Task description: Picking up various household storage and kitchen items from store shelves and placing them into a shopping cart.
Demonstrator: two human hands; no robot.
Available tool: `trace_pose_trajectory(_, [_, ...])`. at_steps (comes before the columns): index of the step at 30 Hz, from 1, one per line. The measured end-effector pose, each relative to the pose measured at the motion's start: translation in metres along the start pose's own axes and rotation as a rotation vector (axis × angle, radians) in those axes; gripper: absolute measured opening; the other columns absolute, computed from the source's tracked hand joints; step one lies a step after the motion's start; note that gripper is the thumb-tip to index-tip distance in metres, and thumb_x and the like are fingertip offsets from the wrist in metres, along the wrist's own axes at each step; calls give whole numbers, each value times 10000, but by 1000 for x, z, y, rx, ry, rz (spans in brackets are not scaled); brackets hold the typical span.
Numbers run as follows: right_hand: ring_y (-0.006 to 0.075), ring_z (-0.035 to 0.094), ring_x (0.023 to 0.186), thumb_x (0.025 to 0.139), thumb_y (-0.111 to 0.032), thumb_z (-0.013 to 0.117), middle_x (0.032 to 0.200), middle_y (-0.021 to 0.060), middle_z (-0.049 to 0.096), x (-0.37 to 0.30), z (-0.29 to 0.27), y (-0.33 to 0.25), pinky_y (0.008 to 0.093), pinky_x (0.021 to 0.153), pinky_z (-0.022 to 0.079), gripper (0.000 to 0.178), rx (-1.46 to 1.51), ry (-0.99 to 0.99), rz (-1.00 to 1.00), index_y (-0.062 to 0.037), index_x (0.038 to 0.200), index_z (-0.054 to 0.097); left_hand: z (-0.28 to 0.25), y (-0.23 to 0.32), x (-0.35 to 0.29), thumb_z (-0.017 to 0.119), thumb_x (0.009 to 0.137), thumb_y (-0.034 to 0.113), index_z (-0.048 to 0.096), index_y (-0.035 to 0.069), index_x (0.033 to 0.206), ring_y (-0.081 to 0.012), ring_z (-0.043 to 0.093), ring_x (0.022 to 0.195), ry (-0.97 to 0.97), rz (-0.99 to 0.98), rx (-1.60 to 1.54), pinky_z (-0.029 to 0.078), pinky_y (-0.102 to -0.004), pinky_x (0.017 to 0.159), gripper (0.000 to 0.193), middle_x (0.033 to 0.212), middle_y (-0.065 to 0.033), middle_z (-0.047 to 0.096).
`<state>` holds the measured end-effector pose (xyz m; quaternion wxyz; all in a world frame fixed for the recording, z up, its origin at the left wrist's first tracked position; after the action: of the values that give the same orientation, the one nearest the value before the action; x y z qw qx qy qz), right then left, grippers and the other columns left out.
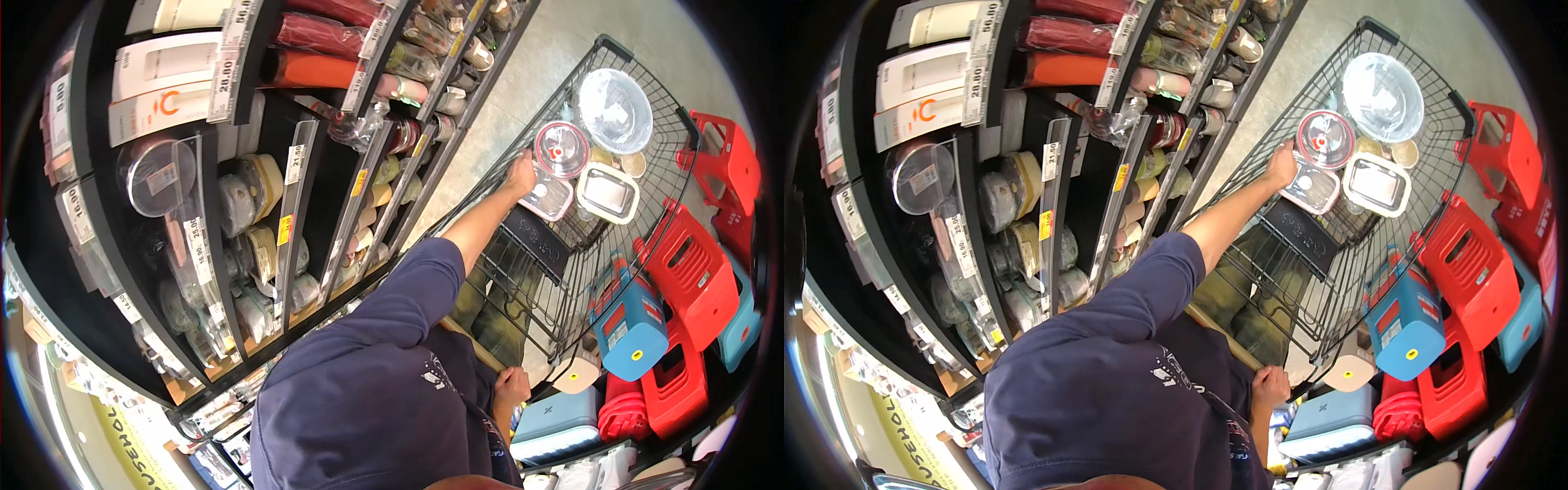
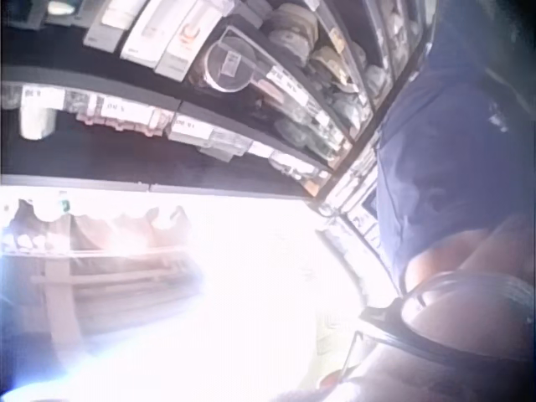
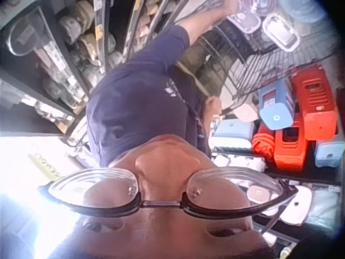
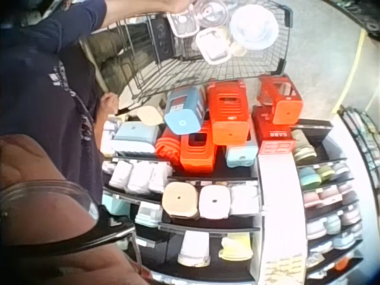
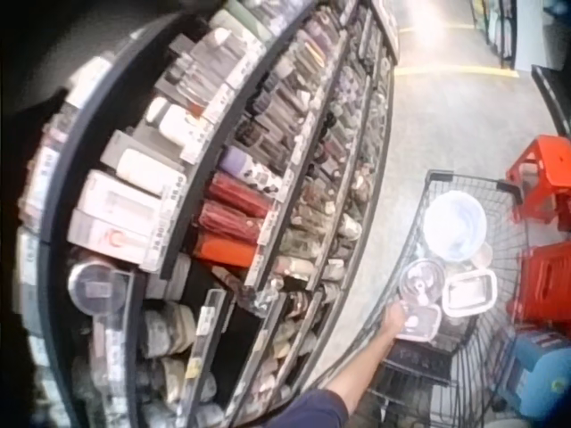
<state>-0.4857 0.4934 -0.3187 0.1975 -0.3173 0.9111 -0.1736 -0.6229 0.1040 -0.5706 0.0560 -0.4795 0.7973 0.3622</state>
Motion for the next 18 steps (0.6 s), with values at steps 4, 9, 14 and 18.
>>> trace_pose_trajectory(4, [287,515,530,835,-166,530,585,99,487,3,-3,4,406,457,400,223,36,-15,15,-76,635,488,-8,10,-9,453,777,8,494,-73,1109,-422,564,986,-118,2,-19,457,-467,867,344,1056,-296,570])
trace_pose_trajectory(9, [299,535,535,828,-192,539,595,92,518,18,-11,13,418,456,403,242,24,43,11,-89,613,494,-53,40,-41,566,859,159,618,-20,945,-220,646,739,-356,74,-328,504,-331,673,205,784,-137,654])
trace_pose_trajectory(14, [300,546,510,799,-195,563,560,101,535,46,-16,26,428,441,406,239,-71,107,-19,-85,591,516,-142,41,-69,572,887,149,632,34,911,-81,520,564,-421,-6,-829,424,-228,483,132,659,-4,569])
trace_pose_trajectory(18, [323,553,476,786,-228,570,543,120,555,83,-29,33,434,430,417,267,-105,149,-55,-87,563,536,-218,32,-95,571,900,158,654,87,944,-24,396,557,-135,107,-734,310,-204,471,118,652,73,496])
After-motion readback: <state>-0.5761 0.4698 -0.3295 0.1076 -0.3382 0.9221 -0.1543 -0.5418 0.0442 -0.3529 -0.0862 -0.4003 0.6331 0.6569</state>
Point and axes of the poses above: each hand's wrist, its own x-axis towards the middle knuckle, its own z-axis out of the palm, y = z × x, the point moved 2 cm from there along x, towards the middle knuckle
